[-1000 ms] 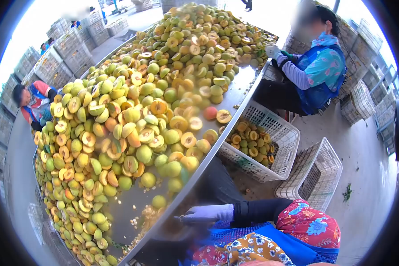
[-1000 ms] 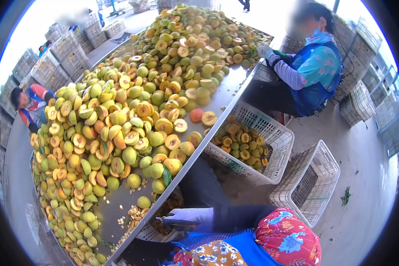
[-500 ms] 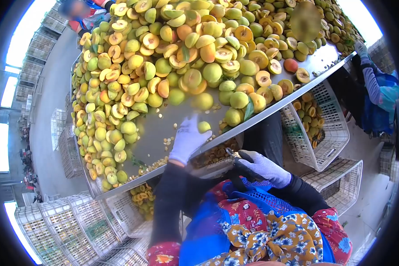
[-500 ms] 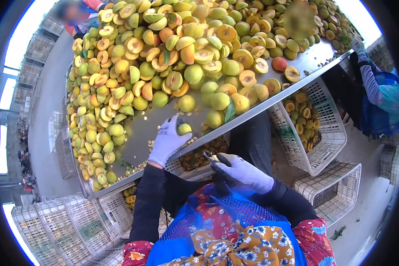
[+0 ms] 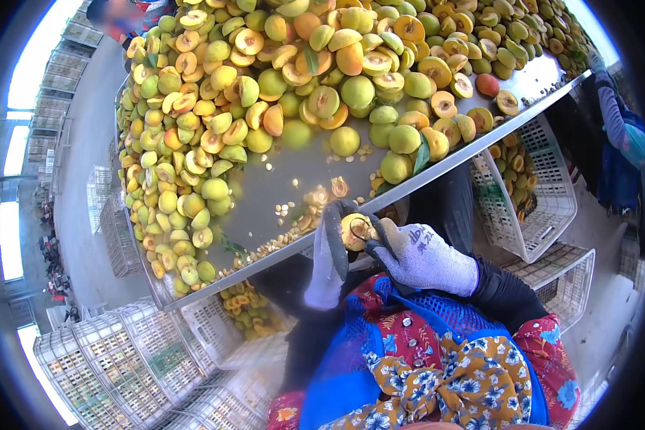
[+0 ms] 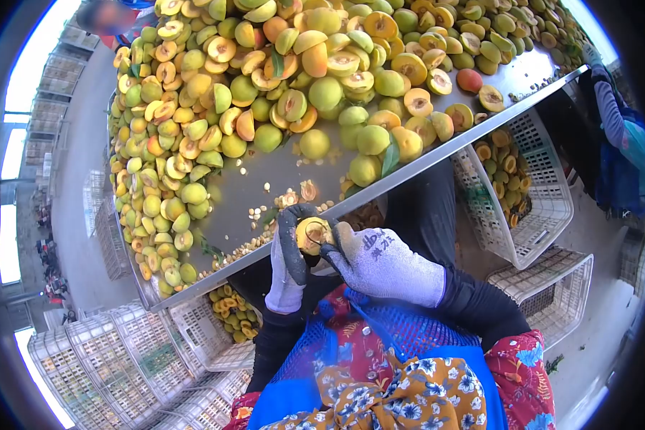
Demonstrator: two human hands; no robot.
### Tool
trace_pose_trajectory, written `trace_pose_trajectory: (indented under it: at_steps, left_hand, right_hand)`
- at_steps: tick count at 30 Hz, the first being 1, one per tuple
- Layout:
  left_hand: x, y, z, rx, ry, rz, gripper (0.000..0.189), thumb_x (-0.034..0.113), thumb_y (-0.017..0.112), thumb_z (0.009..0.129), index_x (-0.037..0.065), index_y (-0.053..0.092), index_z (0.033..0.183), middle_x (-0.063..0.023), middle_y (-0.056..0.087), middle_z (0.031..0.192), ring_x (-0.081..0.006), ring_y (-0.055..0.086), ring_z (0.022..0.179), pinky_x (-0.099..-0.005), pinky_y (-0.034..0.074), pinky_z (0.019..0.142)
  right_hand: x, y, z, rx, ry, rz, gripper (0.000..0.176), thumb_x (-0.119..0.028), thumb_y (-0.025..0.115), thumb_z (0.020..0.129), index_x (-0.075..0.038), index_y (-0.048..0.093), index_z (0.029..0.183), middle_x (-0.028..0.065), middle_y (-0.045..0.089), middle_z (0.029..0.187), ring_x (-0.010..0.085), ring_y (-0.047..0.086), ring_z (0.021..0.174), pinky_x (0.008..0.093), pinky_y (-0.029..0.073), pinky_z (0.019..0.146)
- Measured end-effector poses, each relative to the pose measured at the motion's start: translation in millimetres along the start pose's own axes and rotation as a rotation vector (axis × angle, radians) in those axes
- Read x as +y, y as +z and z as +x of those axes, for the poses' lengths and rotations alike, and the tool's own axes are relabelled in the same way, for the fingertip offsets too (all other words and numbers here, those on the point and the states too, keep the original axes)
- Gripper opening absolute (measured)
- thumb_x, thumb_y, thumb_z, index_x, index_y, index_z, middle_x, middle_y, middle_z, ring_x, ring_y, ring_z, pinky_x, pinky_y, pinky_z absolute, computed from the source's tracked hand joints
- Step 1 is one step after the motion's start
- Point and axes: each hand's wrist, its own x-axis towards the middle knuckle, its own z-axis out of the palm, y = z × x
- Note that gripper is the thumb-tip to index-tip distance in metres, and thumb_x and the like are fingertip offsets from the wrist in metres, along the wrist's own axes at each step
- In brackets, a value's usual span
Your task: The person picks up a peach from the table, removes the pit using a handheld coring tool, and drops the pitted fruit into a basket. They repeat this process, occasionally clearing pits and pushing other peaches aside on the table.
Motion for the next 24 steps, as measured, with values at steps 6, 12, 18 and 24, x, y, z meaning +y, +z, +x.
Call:
trace_pose_trajectory:
  at_steps: [6,12,18,24]
  left_hand:
    - [-4,3,-4,0.067,-0.001,-0.104,0.056,0.048,0.036,0.104,-0.002,0.059,0.095,-0.0122,0.066,0.083,-0.0179,0.065,0.074,-0.0281,0.054,0.071]
    - [-15,6,-6,0.183,0.072,-0.001,0.063,0.046,0.026,0.106,-0.003,0.061,0.086,-0.0135,0.066,0.073,-0.0194,0.065,0.065,-0.0286,0.054,0.064]
    - [-65,-7,-3,0.397,0.377,0.466,0.061,0.042,0.027,0.107,-0.003,0.060,0.083,-0.0120,0.063,0.068,-0.0184,0.062,0.061,-0.0291,0.053,0.061]
    - [-44,-7,-6,0.223,0.483,0.635,0.042,0.028,0.036,0.106,-0.003,0.060,0.091,-0.0115,0.064,0.075,-0.0212,0.061,0.064,-0.0313,0.050,0.065]
  right_hand:
    - [-2,6,-2,-0.054,-0.037,-0.064,0.033,-0.028,0.054,0.097,0.004,0.046,0.097,0.0180,0.059,0.059,0.0365,0.063,0.054,0.0458,0.048,0.047]
    - [-2,11,-6,-0.107,-0.024,0.008,0.030,-0.026,0.056,0.096,0.003,0.046,0.096,0.0197,0.060,0.063,0.0381,0.063,0.058,0.0480,0.049,0.051]
    - [16,18,-4,-0.068,-0.354,0.184,0.029,-0.024,0.054,0.096,0.004,0.048,0.098,0.0254,0.058,0.069,0.0428,0.062,0.069,0.0522,0.047,0.061]
    - [-3,6,-10,-0.261,0.130,0.096,0.026,-0.025,0.055,0.096,0.001,0.050,0.097,0.0264,0.059,0.075,0.0445,0.061,0.075,0.0519,0.047,0.066]
